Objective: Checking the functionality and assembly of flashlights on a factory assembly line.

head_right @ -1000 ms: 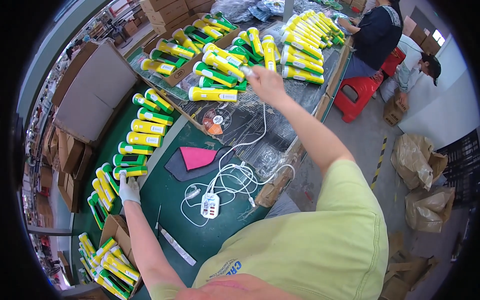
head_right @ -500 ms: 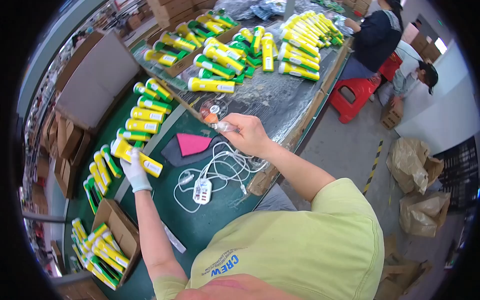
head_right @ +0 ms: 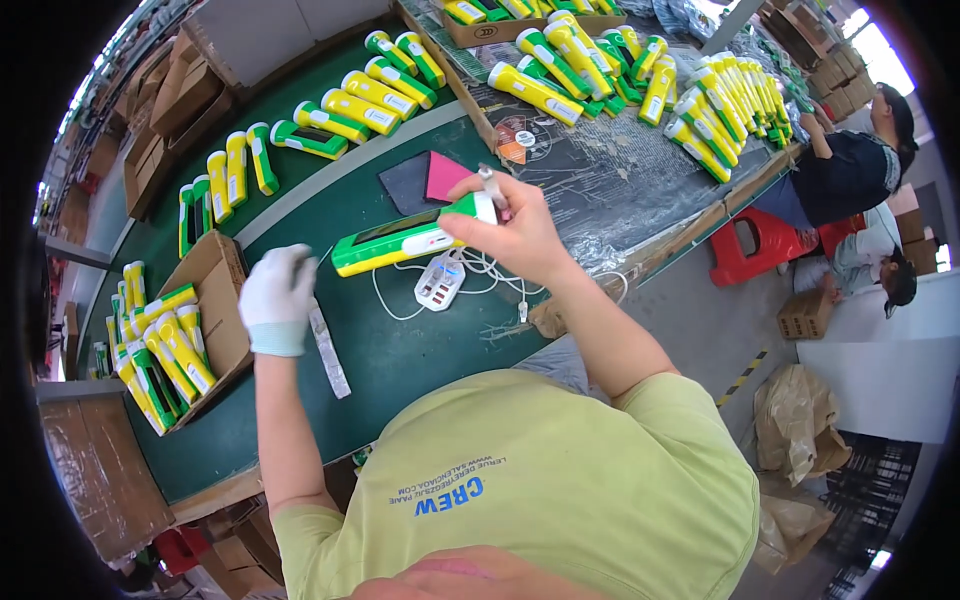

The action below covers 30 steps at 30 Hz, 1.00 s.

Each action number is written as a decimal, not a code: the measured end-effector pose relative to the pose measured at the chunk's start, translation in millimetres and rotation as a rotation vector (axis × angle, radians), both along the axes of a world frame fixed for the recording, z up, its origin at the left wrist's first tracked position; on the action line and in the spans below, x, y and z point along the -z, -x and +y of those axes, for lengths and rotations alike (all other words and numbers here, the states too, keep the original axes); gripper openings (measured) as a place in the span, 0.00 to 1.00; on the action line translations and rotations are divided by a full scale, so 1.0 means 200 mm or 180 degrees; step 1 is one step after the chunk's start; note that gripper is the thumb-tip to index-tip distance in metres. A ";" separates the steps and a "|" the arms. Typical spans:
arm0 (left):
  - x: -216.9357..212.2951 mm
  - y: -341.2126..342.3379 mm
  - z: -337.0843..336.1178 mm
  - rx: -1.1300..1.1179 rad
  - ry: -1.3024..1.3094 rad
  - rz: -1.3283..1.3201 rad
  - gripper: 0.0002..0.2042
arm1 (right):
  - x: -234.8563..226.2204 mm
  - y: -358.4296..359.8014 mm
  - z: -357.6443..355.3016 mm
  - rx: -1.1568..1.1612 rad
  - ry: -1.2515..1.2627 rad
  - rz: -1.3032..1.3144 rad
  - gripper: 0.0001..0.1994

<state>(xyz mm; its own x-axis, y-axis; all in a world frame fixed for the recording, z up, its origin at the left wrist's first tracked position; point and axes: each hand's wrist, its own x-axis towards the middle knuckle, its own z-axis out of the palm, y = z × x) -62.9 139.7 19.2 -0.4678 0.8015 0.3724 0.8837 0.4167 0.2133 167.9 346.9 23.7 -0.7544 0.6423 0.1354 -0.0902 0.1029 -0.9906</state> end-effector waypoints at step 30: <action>0.26 -0.33 0.22 -0.0097 -0.2259 -0.5142 0.18 | 0.04 0.21 -0.28 -0.0587 -0.4165 -0.0055 0.11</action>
<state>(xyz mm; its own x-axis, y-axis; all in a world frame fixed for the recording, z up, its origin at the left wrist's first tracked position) 4.0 184.6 -32.8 -0.6971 0.6901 -0.1944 -0.3795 -0.1252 0.9167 126.8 291.7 14.9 -0.8240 -0.0663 0.5627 -0.1943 0.9660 -0.1707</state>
